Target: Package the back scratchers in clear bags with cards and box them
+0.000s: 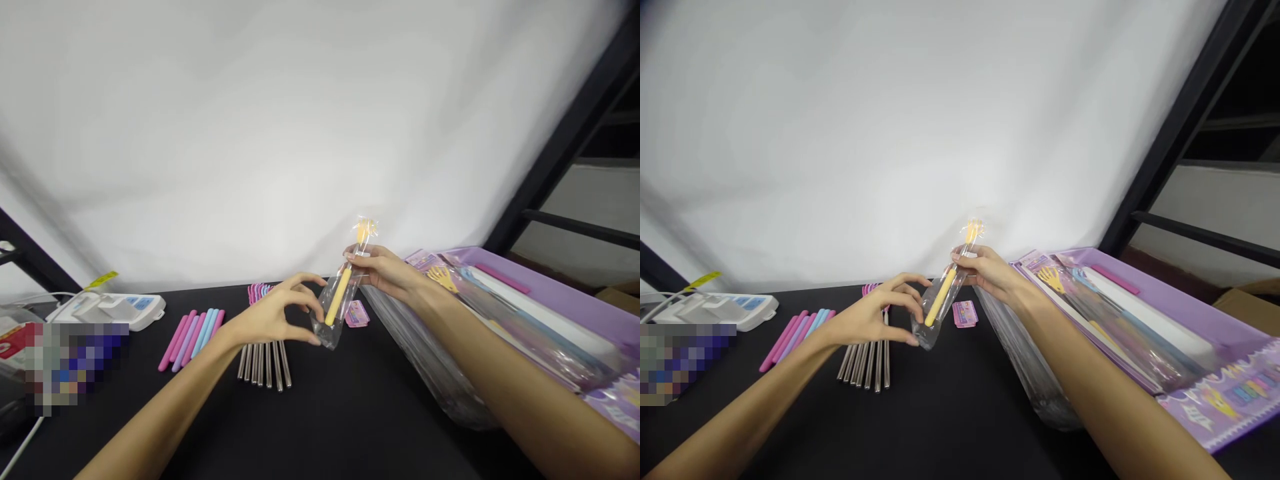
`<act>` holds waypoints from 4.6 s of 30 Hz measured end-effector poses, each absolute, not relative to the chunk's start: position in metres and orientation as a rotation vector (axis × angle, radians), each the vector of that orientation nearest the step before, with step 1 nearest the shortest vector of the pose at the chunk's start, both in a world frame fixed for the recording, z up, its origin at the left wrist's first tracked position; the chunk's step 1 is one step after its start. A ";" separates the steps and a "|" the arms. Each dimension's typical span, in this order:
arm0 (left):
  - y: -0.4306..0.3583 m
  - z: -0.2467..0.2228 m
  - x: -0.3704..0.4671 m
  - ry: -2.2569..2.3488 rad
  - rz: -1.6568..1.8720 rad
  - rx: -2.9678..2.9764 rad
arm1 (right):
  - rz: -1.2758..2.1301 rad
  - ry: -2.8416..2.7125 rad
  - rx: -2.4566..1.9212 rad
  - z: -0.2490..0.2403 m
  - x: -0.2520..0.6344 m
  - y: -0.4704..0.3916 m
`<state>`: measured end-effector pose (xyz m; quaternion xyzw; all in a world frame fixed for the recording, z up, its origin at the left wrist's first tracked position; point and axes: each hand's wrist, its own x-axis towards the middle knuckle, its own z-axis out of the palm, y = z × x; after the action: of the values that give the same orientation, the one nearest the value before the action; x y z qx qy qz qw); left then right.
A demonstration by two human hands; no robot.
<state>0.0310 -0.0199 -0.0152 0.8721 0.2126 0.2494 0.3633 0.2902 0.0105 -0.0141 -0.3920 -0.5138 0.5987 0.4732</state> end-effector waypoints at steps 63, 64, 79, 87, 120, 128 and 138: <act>-0.013 -0.071 0.061 0.849 0.803 2.082 | 0.679 -1.754 -0.956 0.013 0.252 -0.017; -0.013 -0.072 0.061 0.853 0.808 2.085 | 0.680 -1.756 -0.957 0.012 0.252 -0.017; -0.009 -0.077 0.055 0.875 0.767 2.147 | 0.701 -1.755 -0.974 0.012 0.252 -0.019; -0.023 -0.044 0.043 0.581 0.666 2.433 | 0.832 -1.268 -1.006 0.018 0.275 -0.003; -0.029 -0.055 0.069 0.819 0.890 1.393 | 1.088 -1.138 -1.042 0.011 0.281 0.005; -0.033 -0.042 0.066 0.785 0.827 1.576 | 1.232 -1.231 -1.076 0.010 0.279 -0.002; -0.030 -0.005 0.043 0.901 0.751 1.784 | 1.302 -1.327 -1.112 0.009 0.272 -0.006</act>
<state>0.0428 -0.0304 -0.0054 0.7321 0.3697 0.3079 0.4822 0.2718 -0.0064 0.0091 -0.4534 -0.5413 0.5309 0.4686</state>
